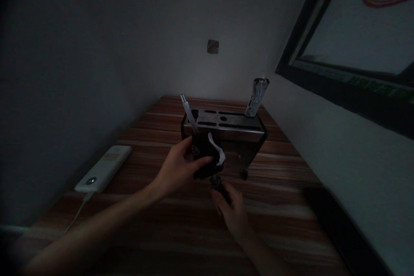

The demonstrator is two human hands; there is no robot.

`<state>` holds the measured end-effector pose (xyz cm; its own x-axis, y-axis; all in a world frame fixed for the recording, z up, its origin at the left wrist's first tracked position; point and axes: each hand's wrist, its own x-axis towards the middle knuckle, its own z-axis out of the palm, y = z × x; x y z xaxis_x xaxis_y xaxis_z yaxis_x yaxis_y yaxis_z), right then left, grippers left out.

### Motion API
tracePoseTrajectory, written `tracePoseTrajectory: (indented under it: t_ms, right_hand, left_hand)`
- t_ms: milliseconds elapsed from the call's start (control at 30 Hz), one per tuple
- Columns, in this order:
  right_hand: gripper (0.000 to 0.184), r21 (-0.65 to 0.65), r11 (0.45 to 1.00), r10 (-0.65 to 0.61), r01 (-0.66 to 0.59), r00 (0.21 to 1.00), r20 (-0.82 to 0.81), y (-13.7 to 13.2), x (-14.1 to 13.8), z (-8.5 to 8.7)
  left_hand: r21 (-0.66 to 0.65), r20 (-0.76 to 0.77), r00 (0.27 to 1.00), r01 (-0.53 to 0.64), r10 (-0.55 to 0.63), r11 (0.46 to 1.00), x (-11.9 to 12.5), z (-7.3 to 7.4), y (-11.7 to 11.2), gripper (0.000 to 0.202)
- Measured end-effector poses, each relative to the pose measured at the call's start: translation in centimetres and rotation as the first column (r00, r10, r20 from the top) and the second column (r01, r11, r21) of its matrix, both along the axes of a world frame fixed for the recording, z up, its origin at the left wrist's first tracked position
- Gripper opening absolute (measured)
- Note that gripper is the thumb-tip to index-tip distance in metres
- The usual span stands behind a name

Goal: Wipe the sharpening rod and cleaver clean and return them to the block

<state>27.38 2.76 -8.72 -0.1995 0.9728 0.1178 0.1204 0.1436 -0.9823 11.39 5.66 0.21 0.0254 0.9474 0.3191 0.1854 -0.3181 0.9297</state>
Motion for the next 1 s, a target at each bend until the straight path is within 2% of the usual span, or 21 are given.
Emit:
tracePoseTrajectory:
  t_ms: [267, 433, 633, 833, 1000]
  right_hand:
    - [0.043, -0.053, 0.998, 0.034, -0.032, 0.999, 0.032, -0.1, 0.0, -0.5]
    - [0.047, -0.074, 0.996, 0.044, -0.042, 0.999, 0.026, -0.1, -0.2, -0.5]
    - [0.049, -0.093, 0.994, 0.069, -0.065, 0.997, 0.041, -0.2, -0.4, -0.3]
    - [0.047, -0.094, 0.989, 0.116, -0.110, 0.991, 0.062, -0.1, -0.3, -0.6]
    - [0.045, -0.070, 0.992, 0.108, -0.103, 0.991, 0.078, -0.1, -0.3, -1.0]
  left_hand:
    - [0.032, 0.126, 0.991, -0.054, 0.050, 0.998, -2.0, 2.5, 0.4, 0.031]
    - [0.085, 0.192, 0.978, -0.098, 0.081, 0.992, -3.1, 3.3, 0.7, 0.029]
    - [0.165, 0.205, 0.962, -0.217, 0.181, 0.962, -4.7, 4.0, 1.1, 0.027]
    - [0.216, 0.319, 0.931, -0.252, 0.176, 0.943, -6.8, 4.0, 1.8, 0.028]
    - [0.213, 0.381, 0.911, -0.254, 0.160, 0.943, -7.6, 4.2, 2.1, 0.026]
